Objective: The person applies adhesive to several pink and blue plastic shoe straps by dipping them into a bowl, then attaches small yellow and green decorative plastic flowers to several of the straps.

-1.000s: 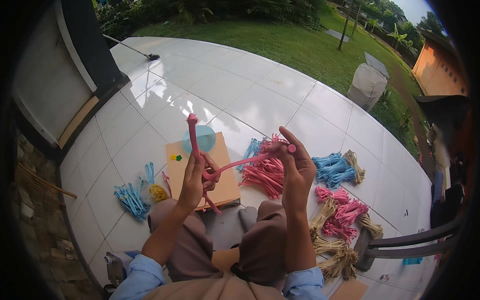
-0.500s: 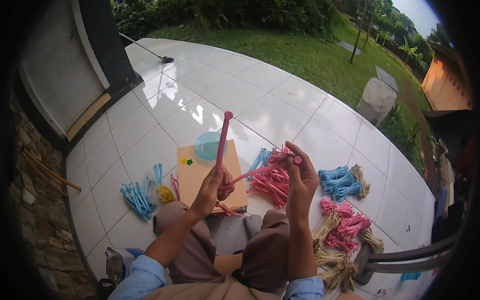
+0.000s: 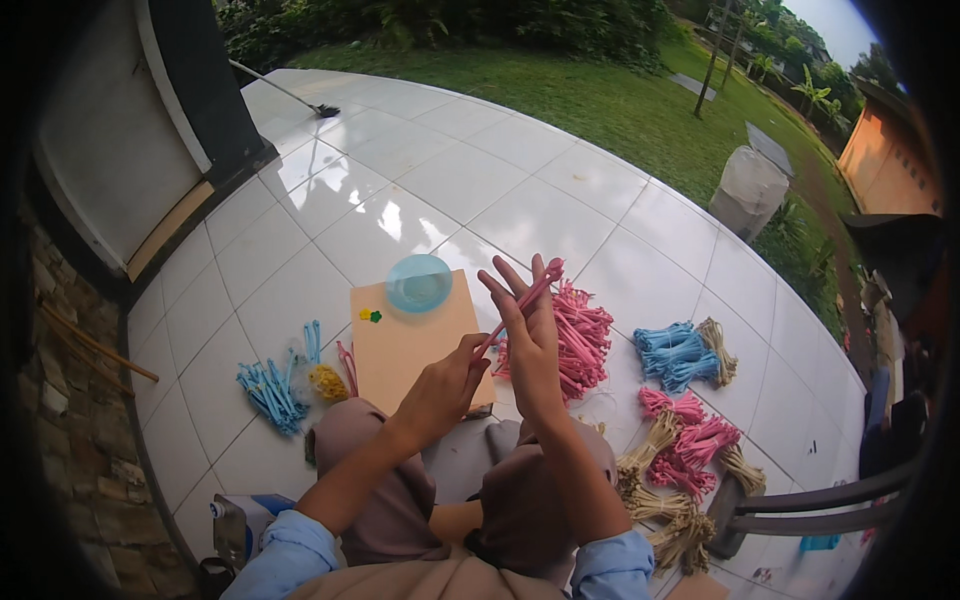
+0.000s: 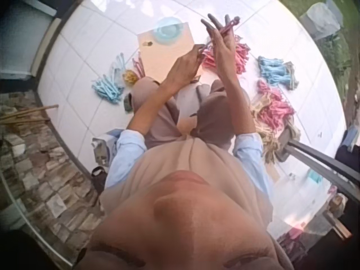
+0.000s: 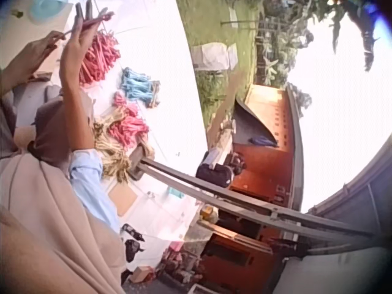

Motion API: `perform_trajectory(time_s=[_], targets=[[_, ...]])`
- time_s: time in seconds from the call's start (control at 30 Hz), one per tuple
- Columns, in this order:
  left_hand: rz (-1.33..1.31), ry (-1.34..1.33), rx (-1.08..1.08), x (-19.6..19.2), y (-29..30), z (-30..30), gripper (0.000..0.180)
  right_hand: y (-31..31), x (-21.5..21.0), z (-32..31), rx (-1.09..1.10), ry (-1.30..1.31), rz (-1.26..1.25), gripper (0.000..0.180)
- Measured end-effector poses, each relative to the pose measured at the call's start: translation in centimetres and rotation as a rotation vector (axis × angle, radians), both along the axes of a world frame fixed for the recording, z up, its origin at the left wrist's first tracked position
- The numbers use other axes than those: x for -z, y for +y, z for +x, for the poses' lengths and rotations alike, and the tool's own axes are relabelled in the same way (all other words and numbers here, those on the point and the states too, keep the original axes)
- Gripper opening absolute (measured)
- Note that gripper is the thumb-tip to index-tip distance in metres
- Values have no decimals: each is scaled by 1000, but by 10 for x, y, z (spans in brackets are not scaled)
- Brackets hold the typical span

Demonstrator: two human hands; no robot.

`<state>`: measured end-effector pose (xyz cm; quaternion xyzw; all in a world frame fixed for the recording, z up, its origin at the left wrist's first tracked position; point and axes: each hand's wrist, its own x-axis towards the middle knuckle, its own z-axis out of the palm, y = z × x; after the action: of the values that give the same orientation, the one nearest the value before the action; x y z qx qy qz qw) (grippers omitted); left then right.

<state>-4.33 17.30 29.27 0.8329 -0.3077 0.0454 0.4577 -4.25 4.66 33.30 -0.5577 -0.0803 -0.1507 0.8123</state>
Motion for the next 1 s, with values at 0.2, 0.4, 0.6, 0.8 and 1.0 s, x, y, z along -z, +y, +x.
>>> perform_trajectory(time_s=[0.2,0.4,0.6,0.8,1.0], targets=[[19,53,50,-1,-2,-3,28,-1,-4,0,-10,-30,103,48],[-418,616,113,6,-3,0,33,-8,-1,4,-23,3,210,46],[-769,504,-18,20,-11,19,31,10,50,-6,-117,382,-74,49],[-810,480,-102,20,-20,18,28,12,48,0,-52,381,-128,34],[-465,115,-177,26,-25,16,28,3,54,8,219,207,-395,25]])
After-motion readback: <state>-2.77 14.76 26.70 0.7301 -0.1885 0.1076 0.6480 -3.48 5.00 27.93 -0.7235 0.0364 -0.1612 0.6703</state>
